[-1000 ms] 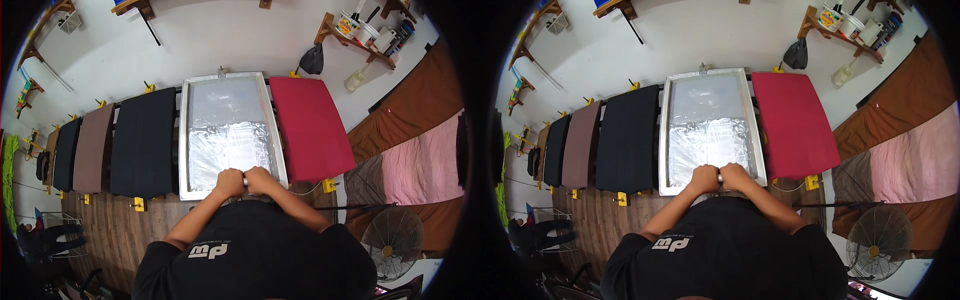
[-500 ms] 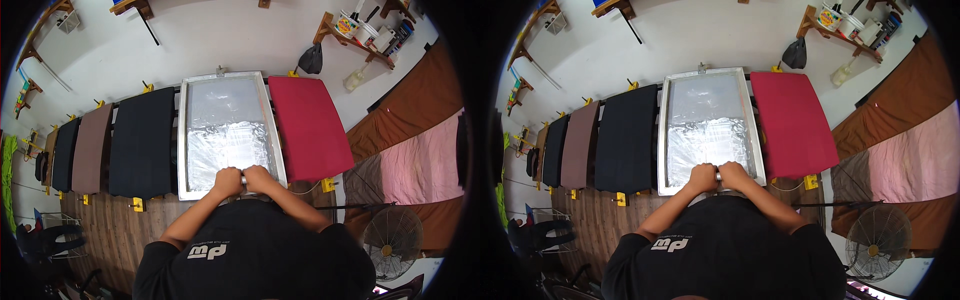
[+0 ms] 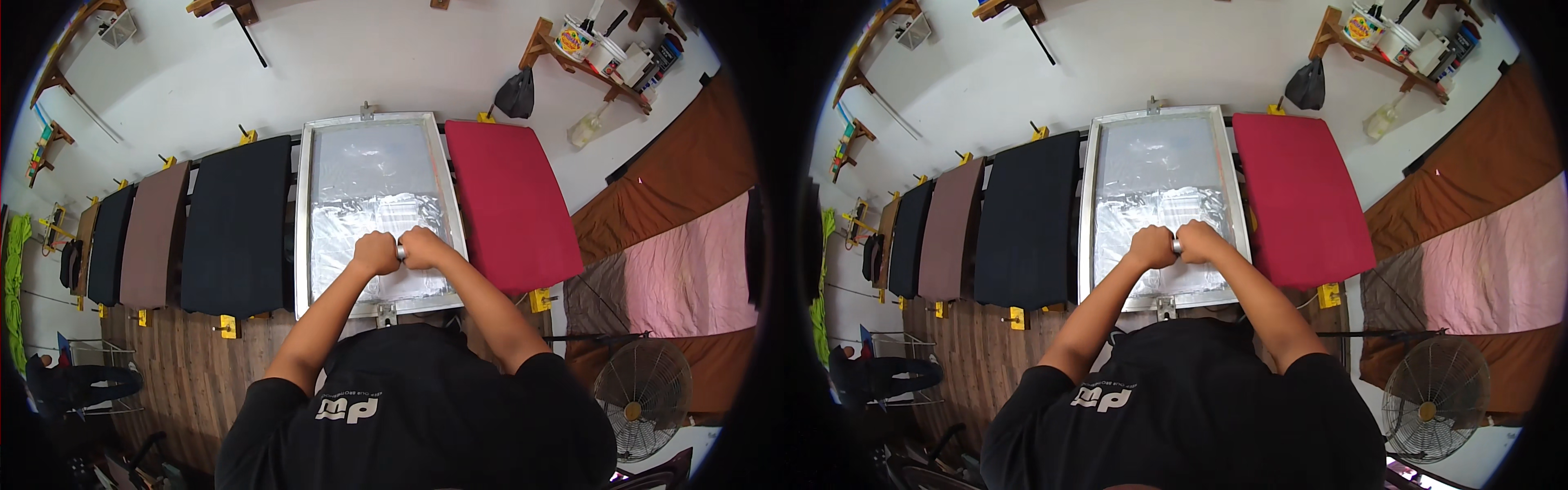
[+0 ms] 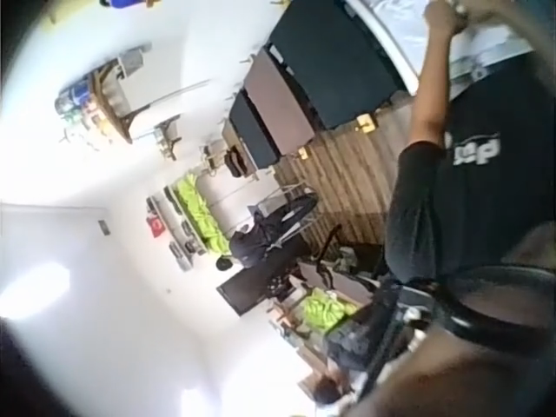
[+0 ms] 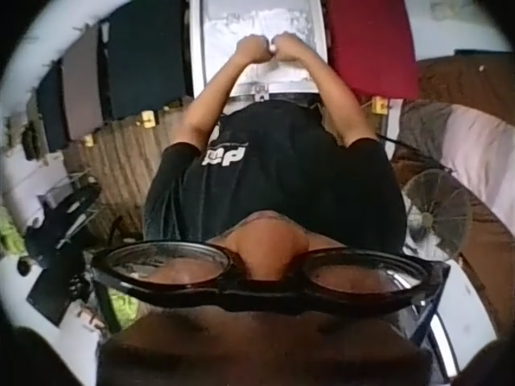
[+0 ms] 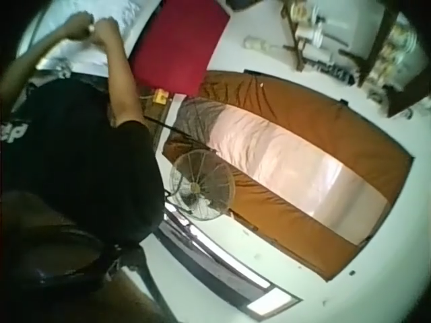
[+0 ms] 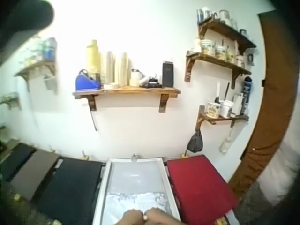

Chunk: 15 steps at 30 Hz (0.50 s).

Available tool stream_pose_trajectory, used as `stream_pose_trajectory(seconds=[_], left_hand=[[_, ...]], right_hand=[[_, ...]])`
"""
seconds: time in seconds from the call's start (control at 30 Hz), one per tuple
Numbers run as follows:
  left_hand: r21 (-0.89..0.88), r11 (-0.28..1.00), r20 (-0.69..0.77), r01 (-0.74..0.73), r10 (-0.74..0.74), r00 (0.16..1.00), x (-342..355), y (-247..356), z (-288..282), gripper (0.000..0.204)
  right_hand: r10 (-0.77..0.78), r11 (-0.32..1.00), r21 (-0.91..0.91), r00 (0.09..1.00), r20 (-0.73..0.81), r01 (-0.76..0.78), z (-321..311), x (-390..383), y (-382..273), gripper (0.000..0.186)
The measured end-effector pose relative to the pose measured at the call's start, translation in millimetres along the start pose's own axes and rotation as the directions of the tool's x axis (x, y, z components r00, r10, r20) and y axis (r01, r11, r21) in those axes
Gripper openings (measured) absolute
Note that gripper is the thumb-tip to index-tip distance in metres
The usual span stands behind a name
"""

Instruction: Using a squeegee to spread ink or emulsion across a screen printing frame at a workstation.

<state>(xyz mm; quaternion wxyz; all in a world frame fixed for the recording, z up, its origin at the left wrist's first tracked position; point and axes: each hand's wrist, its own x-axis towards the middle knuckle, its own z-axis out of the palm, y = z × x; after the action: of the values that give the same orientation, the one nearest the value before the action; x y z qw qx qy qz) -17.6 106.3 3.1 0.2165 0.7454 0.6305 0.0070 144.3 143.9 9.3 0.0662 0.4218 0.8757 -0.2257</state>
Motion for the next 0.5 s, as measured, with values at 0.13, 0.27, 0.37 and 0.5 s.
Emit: stream_pose_trajectory(seconds=[0.13, 0.27, 0.37, 0.5], left_hand=[[-0.012, 0.998, 0.061, -0.06, 0.06, 0.996, -42.7, 5.6, 14.0, 0.027], [-0.041, 0.996, 0.083, -0.082, 0.085, 0.993, -74.8, 18.1, 16.8, 0.025], [-0.064, 0.998, 0.184, -0.011, 0.023, 0.983, -66.8, 16.3, 5.4, 0.026], [-0.066, 0.998, 0.067, 0.004, 0.0, 0.998, -32.7, 9.8, -7.6, 0.029]], right_hand=[[-0.055, 0.998, 0.031, 0.998, 0.003, 0.055, 29.9, -36.7, -17.5, 0.02], [-0.036, 0.999, 0.04, 0.999, 0.019, 0.035, 34.3, -63.2, -33.0, 0.022], [-0.065, 0.995, 0.081, 0.991, 0.119, 0.055, 25.2, -57.5, -27.3, 0.022], [-0.028, 0.998, 0.051, 0.999, 0.038, 0.026, -3.8, -35.0, -18.5, 0.02]])
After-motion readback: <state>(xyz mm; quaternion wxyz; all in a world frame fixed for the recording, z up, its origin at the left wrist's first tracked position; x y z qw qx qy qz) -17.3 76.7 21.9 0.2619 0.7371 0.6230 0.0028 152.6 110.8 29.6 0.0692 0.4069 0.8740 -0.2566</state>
